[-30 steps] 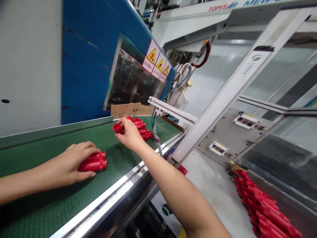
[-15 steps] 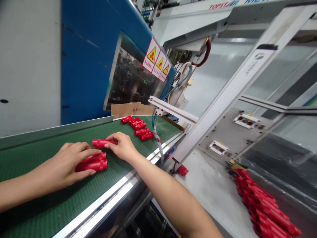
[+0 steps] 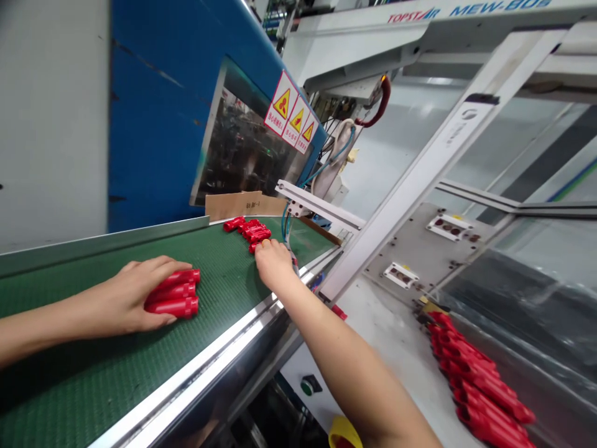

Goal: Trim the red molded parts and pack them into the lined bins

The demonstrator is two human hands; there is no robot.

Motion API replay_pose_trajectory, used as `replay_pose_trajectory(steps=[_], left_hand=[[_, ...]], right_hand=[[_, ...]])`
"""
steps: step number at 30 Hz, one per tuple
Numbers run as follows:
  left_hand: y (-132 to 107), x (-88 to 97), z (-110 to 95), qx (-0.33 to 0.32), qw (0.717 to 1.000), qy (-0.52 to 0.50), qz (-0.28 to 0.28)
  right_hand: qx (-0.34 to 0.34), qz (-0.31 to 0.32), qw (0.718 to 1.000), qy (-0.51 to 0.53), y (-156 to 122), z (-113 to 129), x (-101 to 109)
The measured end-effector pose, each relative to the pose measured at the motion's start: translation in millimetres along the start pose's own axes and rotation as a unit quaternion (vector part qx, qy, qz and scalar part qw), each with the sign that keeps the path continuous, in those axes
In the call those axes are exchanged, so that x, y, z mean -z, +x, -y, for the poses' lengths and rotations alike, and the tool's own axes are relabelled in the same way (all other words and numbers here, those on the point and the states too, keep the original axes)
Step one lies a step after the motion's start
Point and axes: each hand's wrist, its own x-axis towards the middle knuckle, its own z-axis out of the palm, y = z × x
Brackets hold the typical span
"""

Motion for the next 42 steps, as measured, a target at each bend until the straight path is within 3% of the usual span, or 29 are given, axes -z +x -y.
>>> replay_pose_trajectory(steps=[3, 6, 10, 14, 20, 24, 27, 29, 33, 39, 42], left_hand=[[-2.1, -3.4, 5.1, 0.012, 1.000, 0.011, 0.015], [-3.7, -7.3, 9.7, 0.016, 1.000, 0.005, 0.019], [-1.6, -7.2, 6.5, 0.017, 1.000, 0.008, -0.001], [3.1, -3.2, -3.0, 0.010, 1.000, 0.015, 0.009], [-11.3, -7.3, 4.6, 0.031, 0.999, 0.014, -0.013], [-39.0, -6.7, 14.9, 0.135, 0.989, -0.002, -0.062], [-50.0, -2.2, 13.0, 0.189, 0.982, -0.018, -0.018], [-49.2, -1.0, 7.2, 0.173, 0.985, -0.019, 0.000], [-42.3, -4.2, -2.7, 0.137, 0.990, -0.021, -0.020], [-48.2, -7.7, 0.9, 0.149, 0.989, 0.004, -0.022], [-39.8, -1.7, -1.7, 0.140, 0.986, 0.063, -0.068]], right_hand=[[-0.022, 0.011, 0.997, -0.067, -4.9, -7.6, 2.1], [-0.018, 0.010, 0.996, -0.092, -4.9, 1.7, 10.6], [0.001, 0.006, 0.998, -0.057, 12.2, 38.3, 20.9], [0.049, 0.023, 0.998, 0.017, 40.4, 70.2, 9.9], [0.134, 0.062, 0.977, 0.153, 49.3, 54.1, -16.5], [0.112, 0.022, 0.959, 0.261, 49.9, 56.1, -26.3], [0.102, 0.014, 0.939, 0.327, 53.9, 72.8, -32.9], [0.111, 0.024, 0.927, 0.357, 56.2, 82.1, -35.9], [0.133, 0.062, 0.903, 0.403, 57.0, 87.0, -39.8], [0.139, 0.080, 0.888, 0.431, 56.7, 84.6, -40.8], [0.145, 0.075, 0.884, 0.437, 55.8, 83.1, -35.9]])
